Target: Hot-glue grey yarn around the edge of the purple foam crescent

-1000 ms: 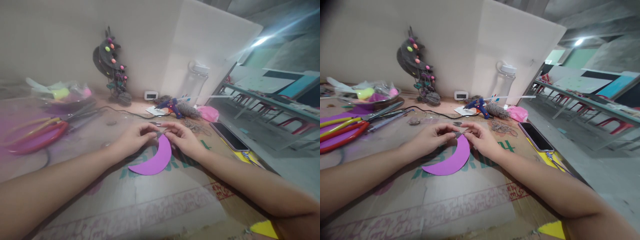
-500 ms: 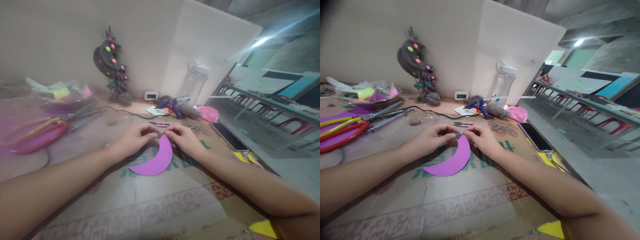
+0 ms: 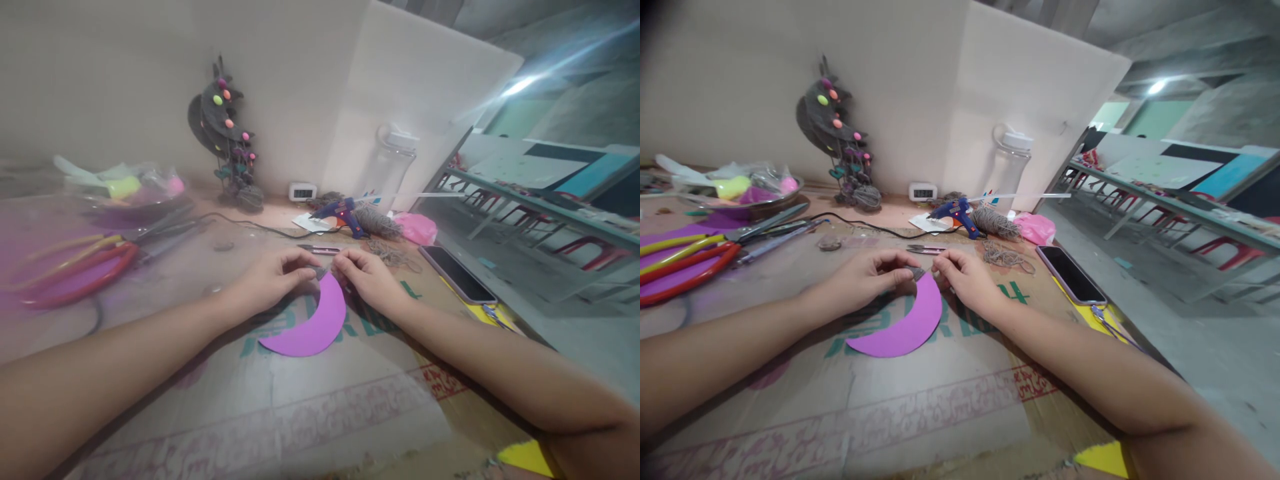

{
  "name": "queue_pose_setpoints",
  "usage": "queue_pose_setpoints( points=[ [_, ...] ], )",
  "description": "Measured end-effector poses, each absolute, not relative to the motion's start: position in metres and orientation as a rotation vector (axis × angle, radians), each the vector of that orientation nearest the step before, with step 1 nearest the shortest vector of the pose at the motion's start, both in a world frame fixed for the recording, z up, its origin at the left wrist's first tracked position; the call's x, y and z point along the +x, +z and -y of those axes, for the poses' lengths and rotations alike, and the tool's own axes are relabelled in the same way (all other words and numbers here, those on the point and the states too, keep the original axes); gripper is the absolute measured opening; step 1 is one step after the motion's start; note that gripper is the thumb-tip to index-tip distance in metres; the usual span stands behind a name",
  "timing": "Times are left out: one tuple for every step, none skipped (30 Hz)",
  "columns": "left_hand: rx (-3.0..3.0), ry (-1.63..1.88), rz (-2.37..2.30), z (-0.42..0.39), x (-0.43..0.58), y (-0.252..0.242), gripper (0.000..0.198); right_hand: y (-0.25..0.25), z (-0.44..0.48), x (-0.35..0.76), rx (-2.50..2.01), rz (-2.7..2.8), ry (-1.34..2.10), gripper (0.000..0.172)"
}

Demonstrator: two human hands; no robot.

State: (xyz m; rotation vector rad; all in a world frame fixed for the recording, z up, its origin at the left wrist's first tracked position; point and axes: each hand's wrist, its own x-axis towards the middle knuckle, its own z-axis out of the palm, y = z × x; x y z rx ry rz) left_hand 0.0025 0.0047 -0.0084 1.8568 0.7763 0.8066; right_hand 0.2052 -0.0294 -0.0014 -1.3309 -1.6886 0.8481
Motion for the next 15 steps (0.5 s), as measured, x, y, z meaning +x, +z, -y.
queue_pose_setpoints(
  points=[
    [1.839,0.803,-0.763,-0.0048,0.0025,-0.0091,0.02,-0.0011,0.0294,0.2052,-1.338,1.692,0.837,0.03],
    [1.825,0.798,-0.75,-0.0048,0.0025,-0.0098,0.02,-0.001,0.0294,0.2053,-1.343,1.695,0.829,0.03],
    [1.816,0.795,-0.741,-0.0047,0.0025,-0.0104,0.02,-0.0009,0.0294,0.2053,-1.345,1.698,0.822,0.03],
    [1.813,0.792,-0.737,-0.0047,0.0025,-0.0108,0.021,-0.0009,0.0293,0.2054,-1.345,1.701,0.817,0.03],
    [1.814,0.79,-0.737,-0.0046,0.0025,-0.011,0.021,-0.0009,0.0291,0.2055,-1.344,1.704,0.813,0.031],
    [1.816,0.789,-0.739,-0.0046,0.0026,-0.0111,0.021,-0.0008,0.029,0.2055,-1.344,1.706,0.808,0.031],
    [1.817,0.788,-0.74,-0.0047,0.0026,-0.0112,0.021,-0.0007,0.0289,0.2054,-1.342,1.708,0.804,0.032],
    [1.817,0.788,-0.742,-0.0047,0.0027,-0.0111,0.021,-0.0004,0.0289,0.2053,-1.34,1.71,0.8,0.033],
    [1.817,0.788,-0.745,-0.0048,0.0027,-0.011,0.021,-0.0001,0.029,0.2052,-1.338,1.716,0.796,0.034],
    [1.818,0.786,-0.747,-0.0049,0.0027,-0.0109,0.02,0.0004,0.0291,0.205,-1.337,1.723,0.793,0.036],
    [1.818,0.786,-0.749,-0.0049,0.0027,-0.0108,0.02,0.0008,0.0293,0.2049,-1.334,1.732,0.792,0.039],
    [1.818,0.786,-0.748,-0.0049,0.0026,-0.0107,0.02,0.001,0.0294,0.2048,-1.331,1.743,0.79,0.041],
    [1.818,0.786,-0.747,-0.0048,0.0025,-0.0105,0.02,0.0011,0.0293,0.2049,-1.328,1.756,0.791,0.043],
    [1.82,0.785,-0.745,-0.0047,0.0023,-0.0103,0.021,0.0008,0.0291,0.2051,-1.326,1.769,0.792,0.045],
    [1.824,0.785,-0.745,-0.0045,0.0022,-0.01,0.022,0.0003,0.0287,0.2054,-1.325,1.774,0.794,0.046]
  ],
)
